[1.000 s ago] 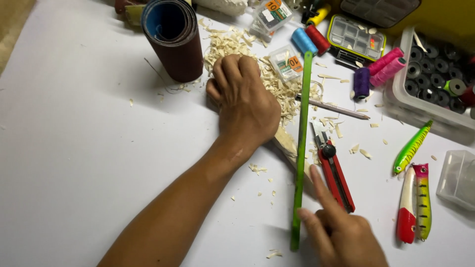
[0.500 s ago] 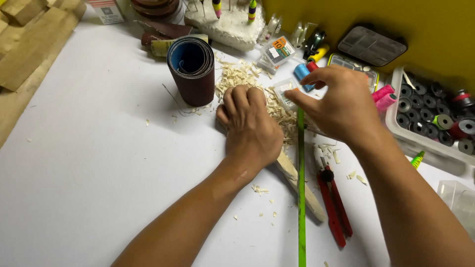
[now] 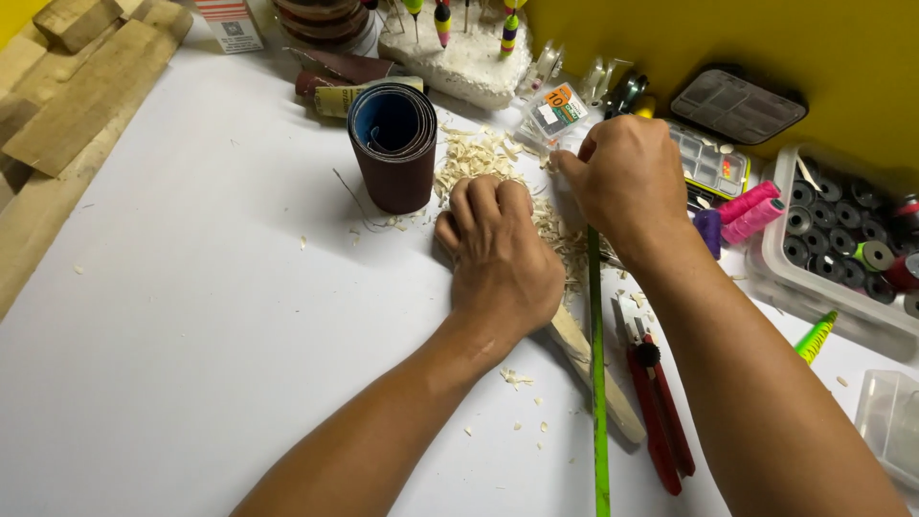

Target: The person carves a rectangular piece of light-colored wood using a utility knife, removing thin shavings to shape the edges. They then switch to a green file to smooth the surface of the wood. The work is performed on a white table cluttered with wood shavings and various fishing lures.

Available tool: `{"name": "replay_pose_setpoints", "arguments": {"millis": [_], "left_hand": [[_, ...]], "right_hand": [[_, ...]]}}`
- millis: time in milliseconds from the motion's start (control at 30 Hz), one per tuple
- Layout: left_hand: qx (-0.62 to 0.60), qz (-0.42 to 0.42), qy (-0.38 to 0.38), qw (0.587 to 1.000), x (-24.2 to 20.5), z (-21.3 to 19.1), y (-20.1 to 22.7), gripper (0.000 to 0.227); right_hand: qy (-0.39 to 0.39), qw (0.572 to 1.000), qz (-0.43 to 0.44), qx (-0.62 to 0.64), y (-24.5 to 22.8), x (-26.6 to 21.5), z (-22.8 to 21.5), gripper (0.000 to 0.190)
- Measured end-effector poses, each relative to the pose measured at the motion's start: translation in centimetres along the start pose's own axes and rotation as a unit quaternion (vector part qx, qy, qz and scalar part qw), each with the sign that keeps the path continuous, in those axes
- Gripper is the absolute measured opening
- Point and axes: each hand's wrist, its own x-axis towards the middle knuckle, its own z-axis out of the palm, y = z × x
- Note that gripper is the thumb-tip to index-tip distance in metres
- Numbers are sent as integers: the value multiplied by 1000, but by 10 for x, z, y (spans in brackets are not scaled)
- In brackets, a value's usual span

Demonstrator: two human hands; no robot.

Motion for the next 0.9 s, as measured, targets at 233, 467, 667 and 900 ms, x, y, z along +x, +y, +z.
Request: {"name": "replay_pose_setpoints", "arguments": {"millis": [233, 467, 667, 900], "left_hand": [[-4, 7, 2, 1000, 0, 1, -2, 26], [4, 12, 13, 1000, 0, 3, -1, 26], [46, 18, 83, 995, -4, 2, 6, 25], [29, 22, 78, 996, -5, 1, 6, 22]], "right_hand": [[-121, 987, -95, -37, -13, -14, -46, 34], [-67, 988, -129, -47, 5, -14, -23, 37], [-33, 990, -127, -51, 17, -8, -6, 27], [41, 991, -126, 26, 4, -107, -66, 28]]}}
